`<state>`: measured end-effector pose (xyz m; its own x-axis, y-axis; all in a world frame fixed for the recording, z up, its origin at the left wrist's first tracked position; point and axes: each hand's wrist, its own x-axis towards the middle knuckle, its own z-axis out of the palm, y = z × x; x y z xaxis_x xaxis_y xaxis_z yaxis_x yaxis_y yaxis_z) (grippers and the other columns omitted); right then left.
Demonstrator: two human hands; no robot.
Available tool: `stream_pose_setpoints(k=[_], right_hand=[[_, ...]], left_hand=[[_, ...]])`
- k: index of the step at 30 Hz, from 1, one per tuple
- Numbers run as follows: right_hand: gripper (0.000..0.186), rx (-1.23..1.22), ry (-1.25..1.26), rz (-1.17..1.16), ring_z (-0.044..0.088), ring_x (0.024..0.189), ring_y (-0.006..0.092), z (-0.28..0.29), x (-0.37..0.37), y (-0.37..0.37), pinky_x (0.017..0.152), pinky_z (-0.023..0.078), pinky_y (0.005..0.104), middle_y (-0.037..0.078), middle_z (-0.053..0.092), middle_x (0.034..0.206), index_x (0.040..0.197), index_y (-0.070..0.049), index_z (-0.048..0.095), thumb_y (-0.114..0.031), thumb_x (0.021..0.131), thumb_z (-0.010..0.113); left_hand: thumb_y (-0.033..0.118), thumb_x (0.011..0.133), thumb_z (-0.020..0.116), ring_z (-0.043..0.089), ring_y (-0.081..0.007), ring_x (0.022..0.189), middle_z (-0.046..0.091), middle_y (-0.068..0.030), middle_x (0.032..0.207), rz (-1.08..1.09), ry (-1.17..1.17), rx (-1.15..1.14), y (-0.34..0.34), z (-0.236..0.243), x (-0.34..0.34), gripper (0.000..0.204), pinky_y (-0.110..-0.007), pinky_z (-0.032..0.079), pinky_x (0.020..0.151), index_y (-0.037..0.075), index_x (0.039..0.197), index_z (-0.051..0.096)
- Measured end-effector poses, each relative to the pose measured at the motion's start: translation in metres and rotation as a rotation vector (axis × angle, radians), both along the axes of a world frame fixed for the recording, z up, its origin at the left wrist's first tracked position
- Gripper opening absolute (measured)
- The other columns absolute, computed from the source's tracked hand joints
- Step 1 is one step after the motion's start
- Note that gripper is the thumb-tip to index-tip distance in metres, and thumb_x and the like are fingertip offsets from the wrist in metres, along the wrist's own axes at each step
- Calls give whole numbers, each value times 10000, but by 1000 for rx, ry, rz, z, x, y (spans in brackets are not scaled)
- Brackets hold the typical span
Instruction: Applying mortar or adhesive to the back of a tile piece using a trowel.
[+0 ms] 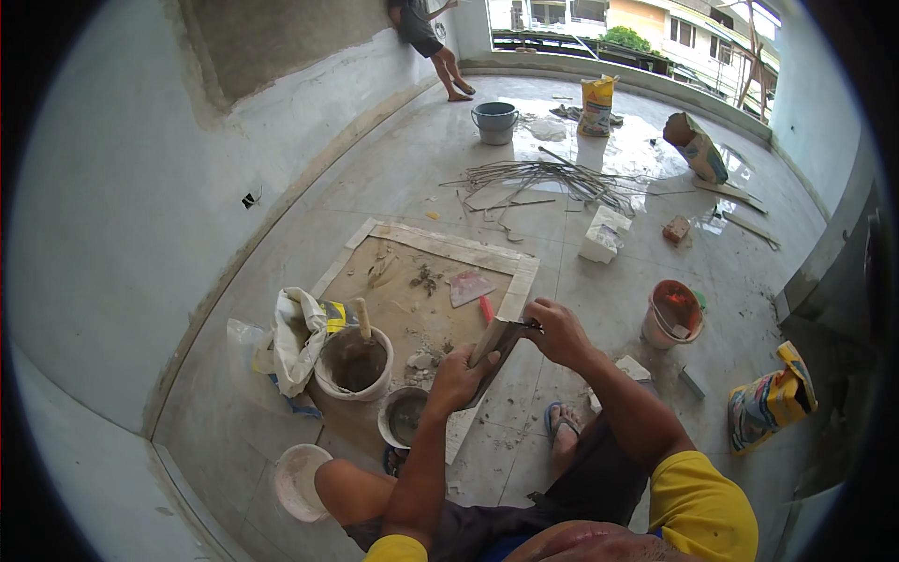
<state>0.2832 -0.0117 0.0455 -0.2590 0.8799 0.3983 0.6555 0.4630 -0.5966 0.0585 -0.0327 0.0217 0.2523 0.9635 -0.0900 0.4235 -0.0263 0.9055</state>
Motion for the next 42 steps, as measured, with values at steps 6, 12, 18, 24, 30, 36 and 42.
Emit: stream_pose_setpoints(k=[6,12,18,24,30,36,42], right_hand=[[235,-21,-20,0,598,856,362,0,-1,-1,736,460,444,128,591,868,852,-33,546,-92,761,755],[235,-21,-29,2,601,863,366,-2,0,-1,743,462,447,131,598,881,869,-32,558,-92,758,757],[231,-24,-23,10,601,865,369,-3,-1,0,740,464,447,133,600,882,869,-31,561,-89,760,756],[230,-20,-38,10,604,866,369,-1,-2,-1,742,468,447,131,602,875,865,-28,565,-81,755,759],[235,-15,-38,7,604,863,369,0,-2,-2,740,469,444,130,605,882,864,-26,569,-97,753,764],[224,-22,-40,5,605,851,368,0,-1,-2,735,470,445,131,607,862,858,-25,577,-106,759,761],[209,-2,-47,4,606,845,365,-3,-1,-1,729,470,443,129,606,853,848,-27,580,-100,762,755]], left_hand=[[494,877,646,670,-336,873,680,-227,932,8,19,0,1,-2,0,564,-398,499,801,-25,1096,657],[503,874,641,665,-350,894,672,-235,948,-14,33,24,-1,1,1,565,-406,496,806,-21,1084,661],[502,874,639,659,-354,901,662,-227,948,-8,33,14,-2,3,1,558,-414,490,807,-19,1070,667],[508,875,635,654,-367,917,658,-226,961,-19,45,7,-1,1,0,564,-418,488,818,-16,1081,667],[511,876,631,645,-374,938,650,-229,984,-25,59,4,-1,0,0,564,-423,482,834,-12,1085,668],[503,877,635,639,-382,949,642,-235,1000,-23,68,10,-2,2,1,552,-430,480,835,-9,1080,669],[495,878,634,636,-390,946,640,-240,999,-38,97,32,-3,6,1,533,-438,480,832,4,1084,671]])
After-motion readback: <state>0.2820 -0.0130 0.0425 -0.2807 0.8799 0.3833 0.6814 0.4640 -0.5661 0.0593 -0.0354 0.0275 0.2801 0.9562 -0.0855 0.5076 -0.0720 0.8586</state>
